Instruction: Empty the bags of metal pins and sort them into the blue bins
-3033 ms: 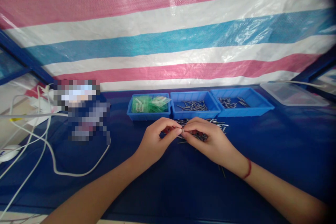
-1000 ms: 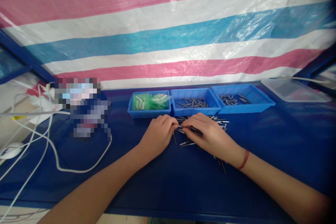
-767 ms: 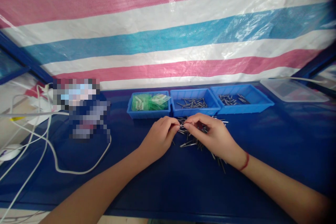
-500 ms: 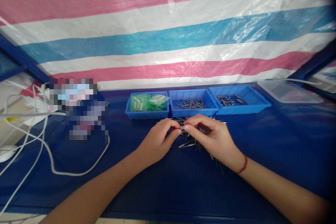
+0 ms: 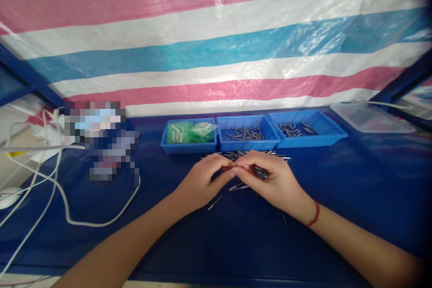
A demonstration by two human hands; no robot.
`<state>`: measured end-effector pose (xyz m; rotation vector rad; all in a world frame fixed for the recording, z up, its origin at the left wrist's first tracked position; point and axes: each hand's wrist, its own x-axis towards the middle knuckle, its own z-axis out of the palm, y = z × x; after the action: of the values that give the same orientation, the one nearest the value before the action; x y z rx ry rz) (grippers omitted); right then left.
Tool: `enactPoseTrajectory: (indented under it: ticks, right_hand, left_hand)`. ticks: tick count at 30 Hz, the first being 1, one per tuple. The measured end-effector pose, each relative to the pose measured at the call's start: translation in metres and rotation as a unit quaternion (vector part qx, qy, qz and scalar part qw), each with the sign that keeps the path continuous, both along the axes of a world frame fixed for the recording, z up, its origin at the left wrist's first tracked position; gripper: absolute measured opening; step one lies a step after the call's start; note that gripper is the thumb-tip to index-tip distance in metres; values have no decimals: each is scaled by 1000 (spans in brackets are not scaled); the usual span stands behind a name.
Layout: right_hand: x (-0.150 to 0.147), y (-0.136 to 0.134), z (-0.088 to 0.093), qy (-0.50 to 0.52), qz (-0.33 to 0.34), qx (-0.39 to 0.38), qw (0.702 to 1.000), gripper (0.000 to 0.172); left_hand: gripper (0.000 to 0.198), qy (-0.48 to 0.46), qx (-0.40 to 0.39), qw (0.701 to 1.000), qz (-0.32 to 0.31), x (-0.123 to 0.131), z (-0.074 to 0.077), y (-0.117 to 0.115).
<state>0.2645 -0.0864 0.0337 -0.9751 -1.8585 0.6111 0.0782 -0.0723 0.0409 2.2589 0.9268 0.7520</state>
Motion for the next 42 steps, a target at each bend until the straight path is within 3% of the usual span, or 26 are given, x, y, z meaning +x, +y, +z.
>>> enactPoseTrajectory:
  ticks: [8, 11, 14, 19, 22, 26, 29, 34, 42]
  right_hand:
    - [4, 4, -1, -26, 20, 11, 999, 9]
    - [9, 8, 3, -58, 12, 39, 997, 11]
    - [24, 19, 8, -84, -64, 67, 992, 12]
    - [76, 45, 15, -163, -274, 110, 941, 12]
    - [112, 57, 13, -198, -374, 106, 900, 16]
    - [136, 63, 9, -249, -428, 100, 863, 21]
    - [125, 60, 11, -278, -419, 109, 857, 25]
    - [86, 46, 15, -279, -366, 116, 880, 19]
    - [36, 16, 16, -271, -181, 124, 937, 20]
  left_hand:
    - [13, -22, 28, 997, 62, -3, -3, 1]
    - [23, 21, 44, 996, 81, -5, -2, 1]
    - [34, 106, 104, 988, 51, -8, 3, -1]
    - [25, 217, 179, 954, -102, -12, 15, -6]
    - [32, 283, 168, 938, -112, -13, 20, -9]
    - [43, 376, 134, 914, -81, -15, 23, -10]
    - [33, 400, 107, 907, -72, -17, 25, -9]
    - [15, 387, 90, 916, -60, -16, 25, -11]
    - [13, 407, 77, 909, -51, -10, 17, -13]
